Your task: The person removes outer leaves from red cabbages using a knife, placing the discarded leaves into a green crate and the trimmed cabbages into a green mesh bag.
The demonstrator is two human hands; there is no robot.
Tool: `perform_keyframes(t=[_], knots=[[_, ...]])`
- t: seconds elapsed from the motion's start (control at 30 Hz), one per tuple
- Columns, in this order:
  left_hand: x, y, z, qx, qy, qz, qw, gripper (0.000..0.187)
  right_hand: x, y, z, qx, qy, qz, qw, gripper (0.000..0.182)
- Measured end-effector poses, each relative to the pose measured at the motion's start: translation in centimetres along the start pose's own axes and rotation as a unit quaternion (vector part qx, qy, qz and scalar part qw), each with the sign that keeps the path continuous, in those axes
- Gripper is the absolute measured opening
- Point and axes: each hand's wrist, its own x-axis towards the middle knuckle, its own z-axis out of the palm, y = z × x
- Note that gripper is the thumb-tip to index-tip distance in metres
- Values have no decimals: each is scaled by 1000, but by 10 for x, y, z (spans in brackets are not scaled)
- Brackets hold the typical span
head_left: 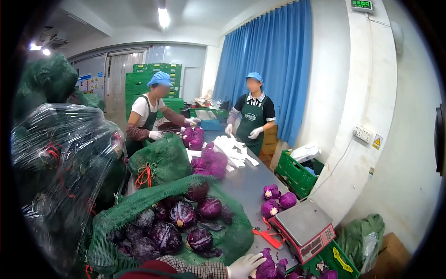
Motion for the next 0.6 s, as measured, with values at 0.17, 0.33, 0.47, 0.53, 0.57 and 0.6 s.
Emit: perform_keyframes(t=[0.17,0.33,0.47,0.53,0.57,0.6], knots=[[16,18,-5,41,-74,59,995,103,16,-81,58,198,-212,160,944,43],[6,11,-2,31,-35,100,994,107,24,-69,58,188,-263,191,927,25],[22,33,-18,69,-100,12,993,113,20,-67,69,197,-241,176,934,24],[29,54,-30,122,-96,15,988,113,24,-77,70,170,-263,174,933,23],[28,57,-30,128,-74,14,989,108,24,-72,71,85,-247,10,965,24],[29,55,-26,131,-70,10,989,106,23,-67,73,-3,-221,-153,963,24]])
